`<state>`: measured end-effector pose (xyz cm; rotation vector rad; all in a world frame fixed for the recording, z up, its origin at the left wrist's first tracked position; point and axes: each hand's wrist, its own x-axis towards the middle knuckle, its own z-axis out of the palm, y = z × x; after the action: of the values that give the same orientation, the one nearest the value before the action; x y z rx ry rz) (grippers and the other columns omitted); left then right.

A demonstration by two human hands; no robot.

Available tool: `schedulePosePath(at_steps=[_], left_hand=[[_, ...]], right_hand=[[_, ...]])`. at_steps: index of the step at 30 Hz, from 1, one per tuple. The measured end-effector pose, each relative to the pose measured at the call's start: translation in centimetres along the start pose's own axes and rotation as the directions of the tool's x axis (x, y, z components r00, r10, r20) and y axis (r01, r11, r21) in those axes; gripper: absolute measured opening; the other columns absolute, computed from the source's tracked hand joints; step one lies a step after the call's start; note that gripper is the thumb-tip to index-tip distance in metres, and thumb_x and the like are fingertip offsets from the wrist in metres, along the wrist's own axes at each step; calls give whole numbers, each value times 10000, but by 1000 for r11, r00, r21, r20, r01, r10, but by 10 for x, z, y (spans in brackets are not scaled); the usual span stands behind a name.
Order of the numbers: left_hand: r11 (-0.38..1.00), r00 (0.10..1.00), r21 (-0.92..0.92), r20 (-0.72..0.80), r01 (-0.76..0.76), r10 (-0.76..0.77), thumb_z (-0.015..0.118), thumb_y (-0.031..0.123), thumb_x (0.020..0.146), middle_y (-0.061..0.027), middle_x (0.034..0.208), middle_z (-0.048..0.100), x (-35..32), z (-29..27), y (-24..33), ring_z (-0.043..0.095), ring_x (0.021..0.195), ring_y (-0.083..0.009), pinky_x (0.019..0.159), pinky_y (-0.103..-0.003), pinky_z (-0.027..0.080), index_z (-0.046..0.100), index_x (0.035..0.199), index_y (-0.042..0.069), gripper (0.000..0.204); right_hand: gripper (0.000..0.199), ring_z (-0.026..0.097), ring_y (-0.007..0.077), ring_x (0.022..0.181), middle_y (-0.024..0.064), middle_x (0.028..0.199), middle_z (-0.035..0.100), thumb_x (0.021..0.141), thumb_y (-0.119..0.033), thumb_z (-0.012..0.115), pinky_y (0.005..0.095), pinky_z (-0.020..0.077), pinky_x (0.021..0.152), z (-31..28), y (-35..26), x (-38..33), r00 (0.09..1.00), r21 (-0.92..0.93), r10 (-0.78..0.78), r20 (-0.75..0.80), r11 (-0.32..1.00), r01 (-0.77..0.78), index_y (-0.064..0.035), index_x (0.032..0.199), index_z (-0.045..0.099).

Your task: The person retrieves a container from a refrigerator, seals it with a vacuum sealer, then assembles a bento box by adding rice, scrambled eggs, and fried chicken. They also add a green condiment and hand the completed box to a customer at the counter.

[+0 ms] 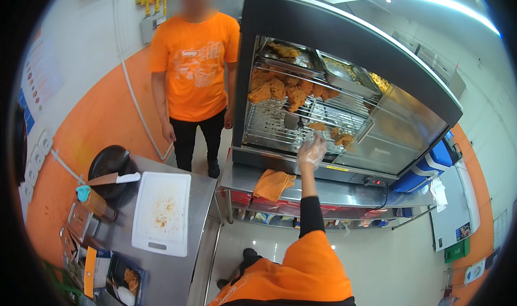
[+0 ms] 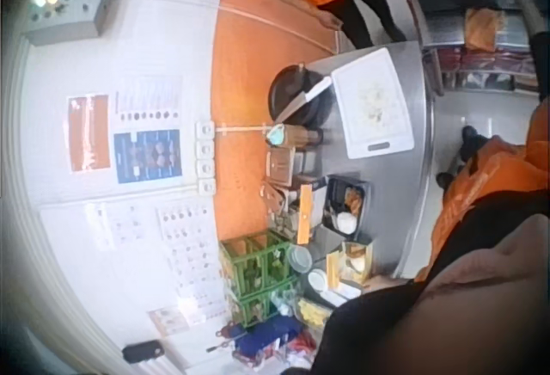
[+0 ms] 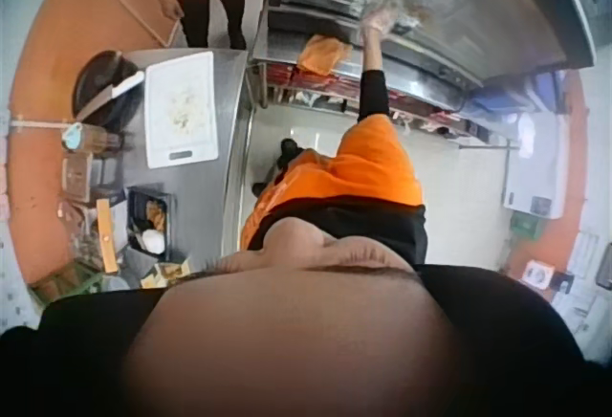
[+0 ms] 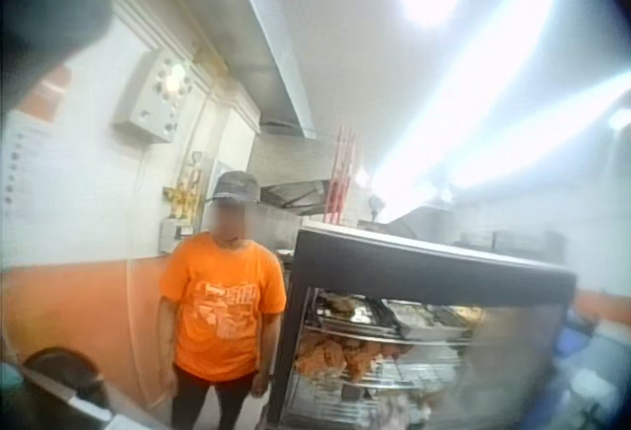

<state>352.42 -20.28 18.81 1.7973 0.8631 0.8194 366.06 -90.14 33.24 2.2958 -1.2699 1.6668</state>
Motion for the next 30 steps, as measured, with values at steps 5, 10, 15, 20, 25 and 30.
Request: schedulePosePath(at_steps=[5,10,15,20,25,30], left_hand=[[998,993,-44,117,37,-31,413,307,969,-244,1240,525,-10,58,20,505,1149,-348,976,-410,407,499,1230,-82,477],[998,986,-36,164,48,-41,404,307,971,-238,1250,518,-18,89,34,499,1159,-343,984,-405,404,494,1236,-78,477],[998,980,-38,196,53,-45,395,308,972,-232,1260,511,-22,111,43,494,1168,-338,991,-400,401,489,1243,-74,477],[998,971,-38,236,56,-46,387,308,974,-227,1271,504,-24,128,50,488,1177,-333,999,-395,397,485,1250,-70,478],[996,968,-49,244,77,-63,378,309,976,-221,1281,497,-24,134,50,482,1187,-327,1007,-390,394,480,1257,-65,479],[994,971,-68,229,90,-72,369,309,978,-215,1291,490,-23,131,49,476,1196,-322,1014,-385,390,475,1263,-61,479]], right_hand=[[505,363,322,1317,106,1420,422,869,-412,508,424,301,1078,72,80,117,581,-319,66,811,882,345,-182,1318,506],[445,505,304,1208,70,1327,530,876,-496,500,421,405,996,118,104,133,462,-308,157,873,912,272,-233,1224,589],[354,581,300,1071,121,1153,617,862,-354,499,422,444,932,114,108,104,685,-151,-284,671,852,502,-142,1116,625],[263,606,309,912,152,966,638,811,-209,504,453,467,853,22,51,81,732,-171,-324,600,842,512,-73,1002,624],[126,623,294,911,163,1062,601,784,-106,575,373,522,755,-109,34,55,877,294,-412,247,894,338,-49,882,630],[338,622,152,870,107,1240,536,897,-346,557,240,513,659,-126,87,81,991,675,134,-18,733,-87,-21,944,636]])
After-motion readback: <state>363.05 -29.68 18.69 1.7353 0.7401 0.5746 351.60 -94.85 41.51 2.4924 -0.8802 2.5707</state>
